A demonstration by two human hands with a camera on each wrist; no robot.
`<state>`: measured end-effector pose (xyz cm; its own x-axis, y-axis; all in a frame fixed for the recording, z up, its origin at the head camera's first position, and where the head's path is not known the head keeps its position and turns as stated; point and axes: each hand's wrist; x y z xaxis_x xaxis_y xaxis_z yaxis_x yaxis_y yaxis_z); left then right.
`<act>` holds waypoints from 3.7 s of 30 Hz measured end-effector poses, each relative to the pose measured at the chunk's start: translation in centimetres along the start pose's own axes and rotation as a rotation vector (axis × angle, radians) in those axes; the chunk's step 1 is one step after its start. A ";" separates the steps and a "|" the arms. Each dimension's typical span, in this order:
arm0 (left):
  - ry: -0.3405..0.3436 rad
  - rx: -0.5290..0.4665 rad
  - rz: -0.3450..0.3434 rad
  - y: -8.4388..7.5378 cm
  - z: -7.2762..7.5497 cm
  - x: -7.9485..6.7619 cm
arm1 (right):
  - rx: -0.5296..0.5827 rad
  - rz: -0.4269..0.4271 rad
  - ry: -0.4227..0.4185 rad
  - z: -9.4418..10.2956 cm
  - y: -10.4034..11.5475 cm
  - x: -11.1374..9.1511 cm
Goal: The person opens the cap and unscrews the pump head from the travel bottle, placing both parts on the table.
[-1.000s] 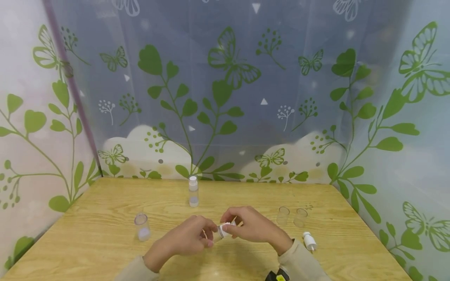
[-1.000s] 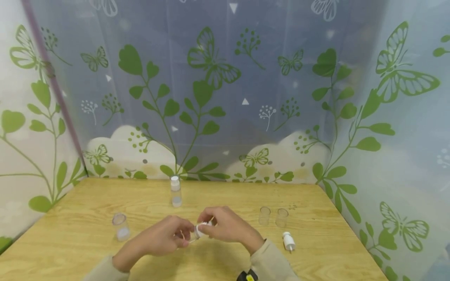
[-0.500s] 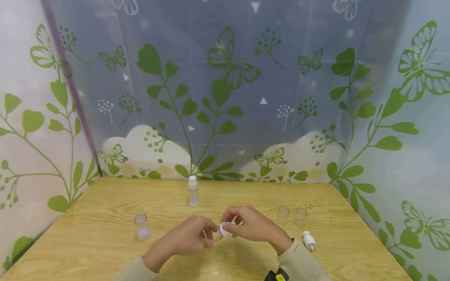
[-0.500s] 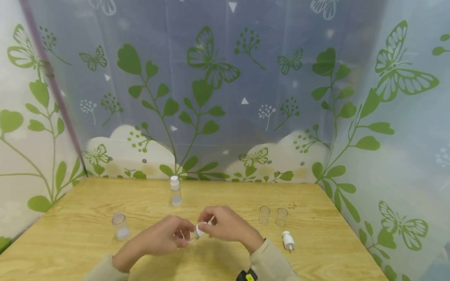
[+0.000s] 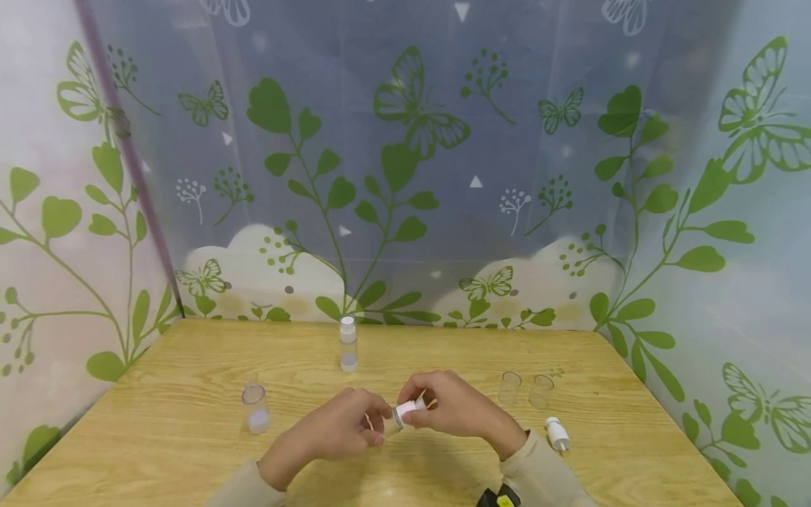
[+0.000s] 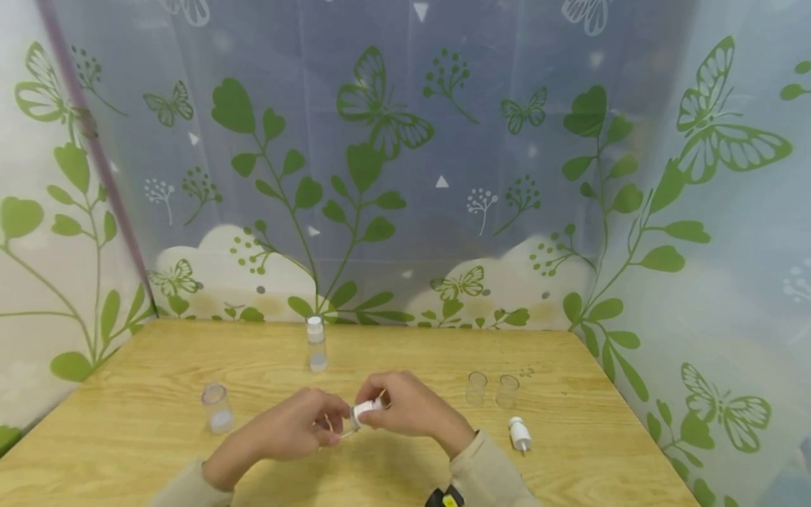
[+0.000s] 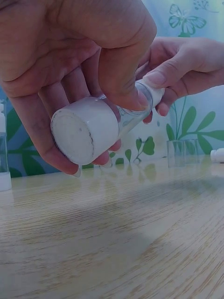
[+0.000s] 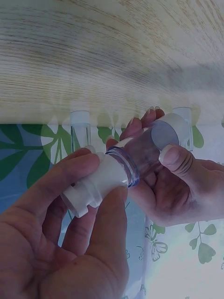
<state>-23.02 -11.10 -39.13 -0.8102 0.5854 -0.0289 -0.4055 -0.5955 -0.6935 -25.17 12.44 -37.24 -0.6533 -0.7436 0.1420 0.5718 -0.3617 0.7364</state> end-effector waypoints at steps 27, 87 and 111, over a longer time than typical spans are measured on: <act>-0.010 -0.011 -0.003 0.2 -0.2 0.0 | -0.012 0.016 -0.042 -0.2 -0.4 0.0; -0.018 0.028 -0.001 0.3 -0.4 -0.1 | -0.017 -0.009 -0.018 -0.2 -0.6 -0.1; -0.027 0.041 -0.010 0.3 -0.4 0.0 | -0.016 0.037 0.004 0.0 -0.9 -0.2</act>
<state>-22.98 -11.01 -39.66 -0.8171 0.5765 -0.0027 -0.4300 -0.6125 -0.6633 -25.54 12.89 -37.93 -0.6298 -0.7587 0.1664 0.6032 -0.3427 0.7202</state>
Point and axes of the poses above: each hand's wrist, its own x-axis towards the middle knuckle, its own z-axis out of the back of the hand, y = z × x, and after that the axes turned 7 degrees about z, right-handed
